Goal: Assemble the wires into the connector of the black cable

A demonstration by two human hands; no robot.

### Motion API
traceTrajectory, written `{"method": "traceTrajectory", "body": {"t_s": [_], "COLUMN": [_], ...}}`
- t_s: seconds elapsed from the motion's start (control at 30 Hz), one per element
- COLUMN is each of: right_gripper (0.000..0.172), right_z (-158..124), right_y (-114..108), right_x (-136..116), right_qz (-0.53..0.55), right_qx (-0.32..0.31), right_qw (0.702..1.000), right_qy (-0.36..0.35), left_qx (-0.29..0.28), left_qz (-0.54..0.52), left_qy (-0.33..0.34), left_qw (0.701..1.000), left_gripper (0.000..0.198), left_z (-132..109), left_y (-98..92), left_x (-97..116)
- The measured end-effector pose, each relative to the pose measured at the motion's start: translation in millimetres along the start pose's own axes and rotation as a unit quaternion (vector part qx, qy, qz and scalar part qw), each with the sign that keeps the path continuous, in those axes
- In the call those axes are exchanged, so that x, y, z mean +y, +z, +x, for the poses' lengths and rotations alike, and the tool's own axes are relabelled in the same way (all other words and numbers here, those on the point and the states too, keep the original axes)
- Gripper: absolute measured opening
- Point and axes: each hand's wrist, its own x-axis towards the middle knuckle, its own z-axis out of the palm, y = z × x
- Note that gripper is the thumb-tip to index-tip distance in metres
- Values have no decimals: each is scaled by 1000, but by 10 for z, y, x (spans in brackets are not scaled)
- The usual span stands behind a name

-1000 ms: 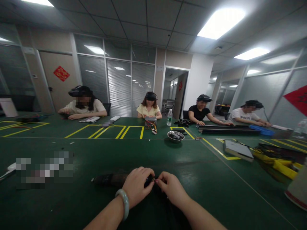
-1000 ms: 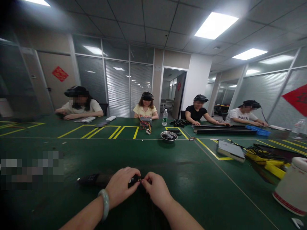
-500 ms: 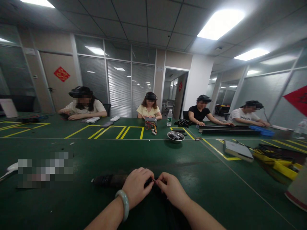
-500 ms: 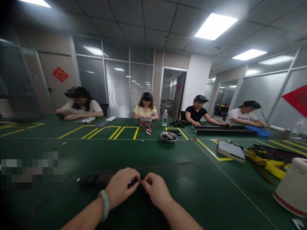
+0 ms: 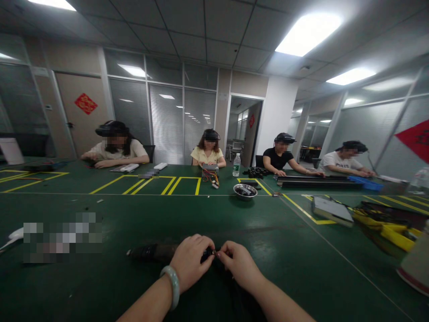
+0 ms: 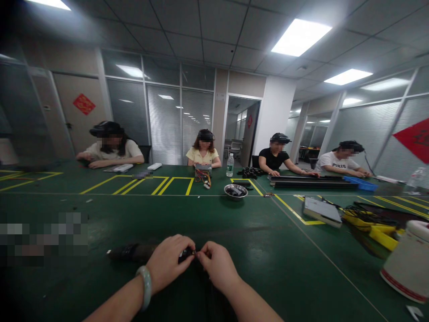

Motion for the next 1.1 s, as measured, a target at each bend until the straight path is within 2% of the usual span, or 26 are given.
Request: {"method": "traceTrajectory", "body": {"t_s": [0.17,0.33,0.43,0.6,0.8,1.1], "right_gripper": [13,14,14,14,14,16], "right_z": [-3,7,17,12,7,5], "right_y": [-7,-3,4,4,2,-7], "right_x": [12,32,30,22,23,12], "right_qz": [10,6,1,7,-1,-8], "right_qx": [-5,-3,-5,-5,3,-5], "right_qw": [1000,1000,1000,1000,1000,1000], "right_qy": [5,-4,4,16,-3,5], "left_qx": [-22,-18,-18,-3,-8,-11], "left_qz": [5,-2,4,3,7,7], "left_qy": [12,24,24,-13,9,15], "left_qw": [1000,1000,1000,1000,1000,1000], "left_gripper": [14,22,17,19,12,14], "left_z": [3,7,7,-7,-4,-2], "left_y": [-41,-43,-32,-34,-18,-24], "left_x": [23,29,25,31,18,8]}}
